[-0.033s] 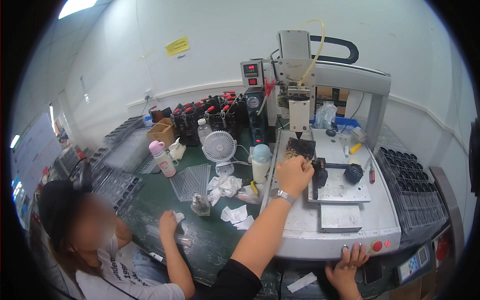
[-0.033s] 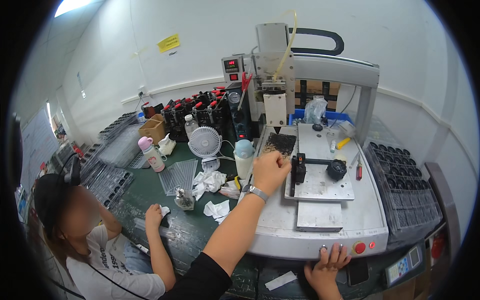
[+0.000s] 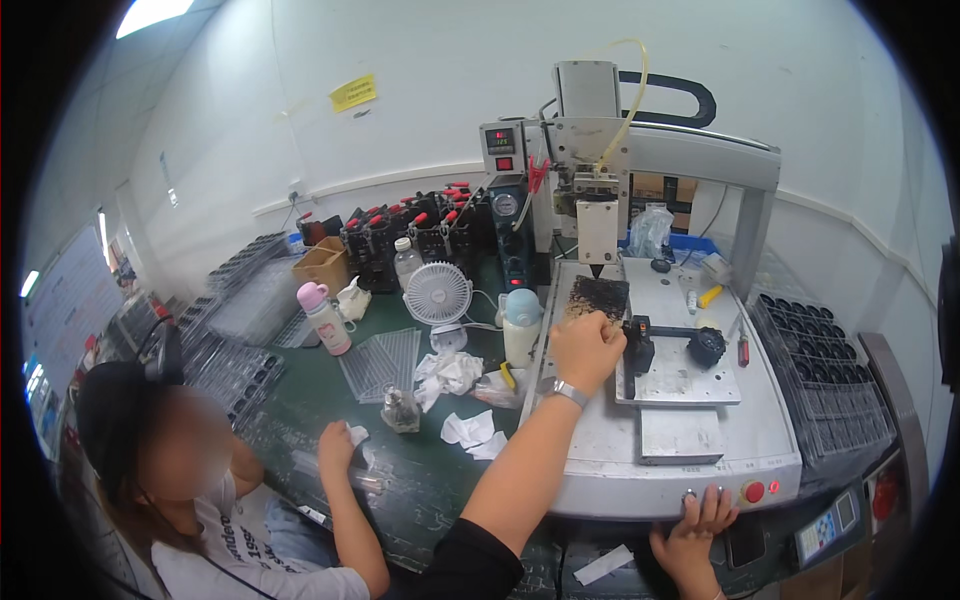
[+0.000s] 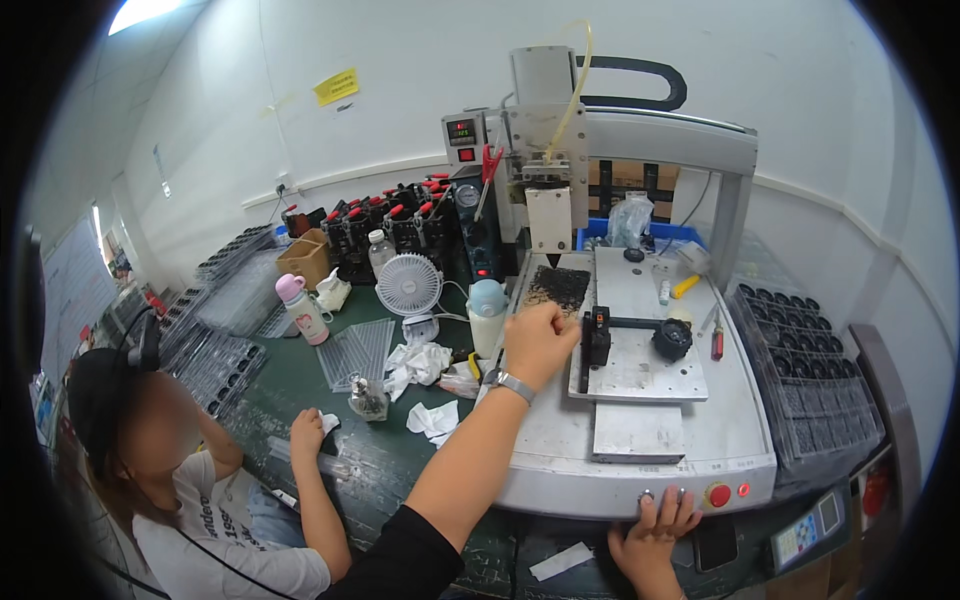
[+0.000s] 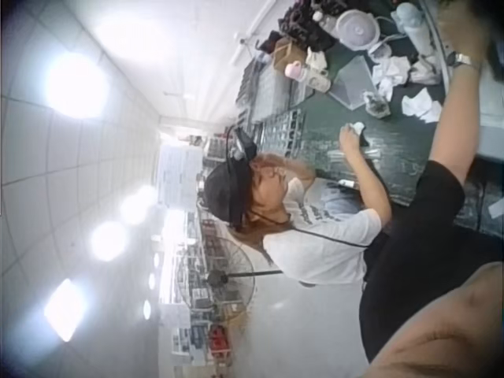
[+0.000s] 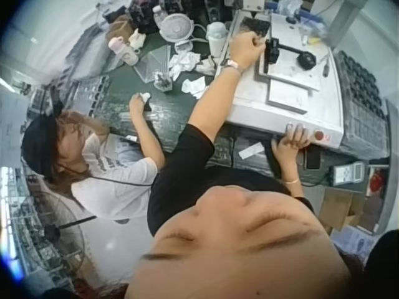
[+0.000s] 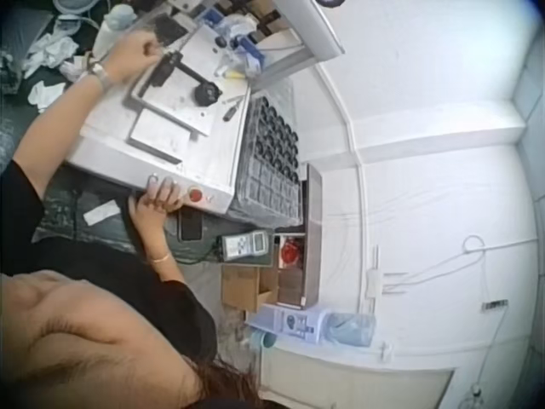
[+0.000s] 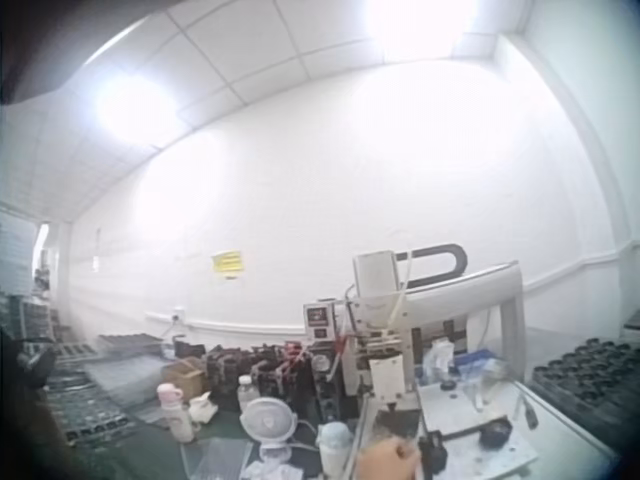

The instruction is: The person turns a watch casing by hand, takes a component from a tray, mounts parts into a machine fixture, and presses machine buttons while holding a pad against the work surface.

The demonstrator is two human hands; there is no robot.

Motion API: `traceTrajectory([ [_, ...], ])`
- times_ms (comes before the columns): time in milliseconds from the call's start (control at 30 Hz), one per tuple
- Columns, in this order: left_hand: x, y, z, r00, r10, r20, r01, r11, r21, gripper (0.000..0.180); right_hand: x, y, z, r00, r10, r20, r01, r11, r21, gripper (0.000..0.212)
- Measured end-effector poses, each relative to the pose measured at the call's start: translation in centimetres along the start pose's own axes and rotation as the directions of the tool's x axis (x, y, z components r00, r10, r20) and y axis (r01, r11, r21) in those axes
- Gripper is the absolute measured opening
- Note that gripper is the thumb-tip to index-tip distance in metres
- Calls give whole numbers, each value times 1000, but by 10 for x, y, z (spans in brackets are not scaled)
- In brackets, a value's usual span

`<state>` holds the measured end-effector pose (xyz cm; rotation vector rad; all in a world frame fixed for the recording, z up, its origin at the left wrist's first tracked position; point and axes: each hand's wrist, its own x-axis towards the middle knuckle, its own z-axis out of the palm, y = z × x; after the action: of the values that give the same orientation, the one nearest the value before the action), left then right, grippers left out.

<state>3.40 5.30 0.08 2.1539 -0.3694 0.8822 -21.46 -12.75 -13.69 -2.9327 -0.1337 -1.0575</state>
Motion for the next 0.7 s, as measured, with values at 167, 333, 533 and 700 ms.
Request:
traceTrajectory([
  [167, 1, -5, -1, 998, 11, -64, -13, 999, -40, 25, 0, 0, 2, 999, -20, -28, 20, 1000, -7, 75],
  [333, 2, -7, -1, 998, -10, -62, 7, 999, -36, 25, 0, 1, 2, 999, -24, -29, 23, 1000, -9, 75],
  [533, 3, -11, 0, 996, -16, -90, 16, 1000, -5, 24, -1, -1, 3, 1000, 16, -12, -16, 1000, 11, 74],
  [700, 6, -11, -3, 993, -67, -95, 68, 998, 5, 25, 2, -1, 0, 1000, -18, -24, 18, 1000, -8, 75],
])
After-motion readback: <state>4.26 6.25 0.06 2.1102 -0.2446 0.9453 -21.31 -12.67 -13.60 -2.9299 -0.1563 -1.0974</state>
